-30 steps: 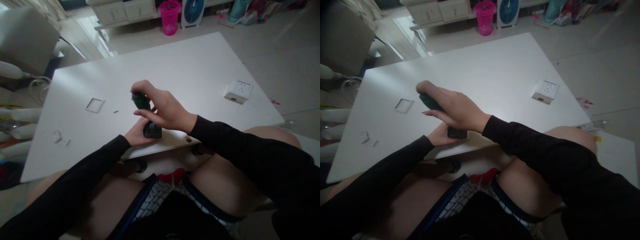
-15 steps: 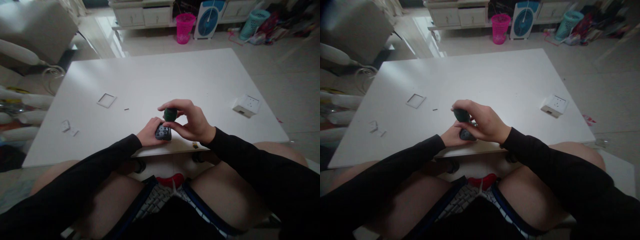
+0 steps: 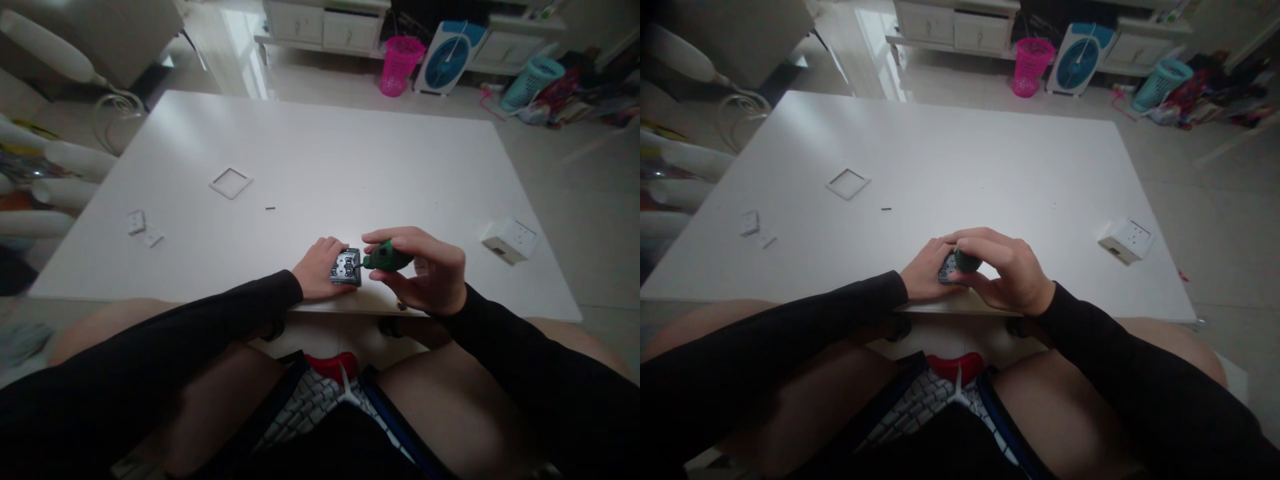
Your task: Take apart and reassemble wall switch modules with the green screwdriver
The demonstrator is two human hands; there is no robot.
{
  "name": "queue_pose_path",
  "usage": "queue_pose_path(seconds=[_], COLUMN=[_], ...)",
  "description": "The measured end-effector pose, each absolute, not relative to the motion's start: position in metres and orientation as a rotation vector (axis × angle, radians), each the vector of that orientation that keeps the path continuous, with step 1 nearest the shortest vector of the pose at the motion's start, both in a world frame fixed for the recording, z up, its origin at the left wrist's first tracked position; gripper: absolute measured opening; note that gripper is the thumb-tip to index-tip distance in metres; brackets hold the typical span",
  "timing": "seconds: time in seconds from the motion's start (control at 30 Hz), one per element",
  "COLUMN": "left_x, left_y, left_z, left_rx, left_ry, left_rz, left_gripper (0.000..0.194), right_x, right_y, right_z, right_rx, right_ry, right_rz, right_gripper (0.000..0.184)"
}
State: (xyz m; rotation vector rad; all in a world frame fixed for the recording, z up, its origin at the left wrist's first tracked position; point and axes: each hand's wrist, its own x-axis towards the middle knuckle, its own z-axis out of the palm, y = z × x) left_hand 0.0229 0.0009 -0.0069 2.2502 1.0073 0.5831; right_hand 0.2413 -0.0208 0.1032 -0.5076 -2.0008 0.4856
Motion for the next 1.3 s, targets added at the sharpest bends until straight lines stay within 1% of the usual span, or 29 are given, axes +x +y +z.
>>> queue_pose_path(seconds=[0.1, 0.23, 0.3, 0.4, 0.43, 0.6, 0.8, 0.93, 1.13, 1.23, 1.3], left_x=[0.025, 0.027, 0.027, 0.028, 0.028, 0.028, 0.027, 0.026, 0.024, 0.024, 0.024], left_y=[0.000, -0.001, -0.001, -0.002, -0.002, -0.002, -0.001, 0.003, 0.005, 0.005, 0.005], left_z=[-0.007, -0.004, -0.001, 0.002, 0.003, 0.004, 0.007, 0.008, 0.010, 0.011, 0.011], left_rx=[2.291, 2.320, 2.335, 2.346, 2.345, 2.343, 2.359, 2.363, 2.346, 2.342, 2.334], left_ry=[1.063, 1.083, 1.094, 1.110, 1.114, 1.118, 1.116, 1.072, 1.037, 1.032, 1.031], left_rz=[0.604, 0.585, 0.558, 0.534, 0.536, 0.515, 0.460, 0.431, 0.407, 0.394, 0.390], left_gripper=[0.071, 0.066, 0.066, 0.072, 0.073, 0.073, 0.076, 0.074, 0.078, 0.078, 0.079], right_x=[0.241, 0.242, 0.244, 0.244, 0.244, 0.241, 0.242, 0.242, 0.241, 0.240, 0.240], right_y=[-0.023, -0.020, -0.016, -0.009, -0.007, -0.005, -0.002, -0.002, -0.003, -0.002, -0.003], right_z=[0.103, 0.103, 0.101, 0.096, 0.095, 0.092, 0.091, 0.089, 0.087, 0.087, 0.087], right_rx=[-0.501, -0.486, -0.481, -0.507, -0.534, -0.680, -0.644, -0.634, -0.594, -0.597, -0.616], right_ry=[-2.035, -2.083, -2.060, -1.987, -1.953, -1.855, -1.905, -1.909, -1.914, -1.905, -1.913], right_rz=[0.454, 0.409, 0.406, 0.376, 0.366, 0.356, 0.299, 0.320, 0.304, 0.297, 0.325], right_gripper=[0.063, 0.065, 0.073, 0.085, 0.084, 0.072, 0.078, 0.079, 0.084, 0.082, 0.078])
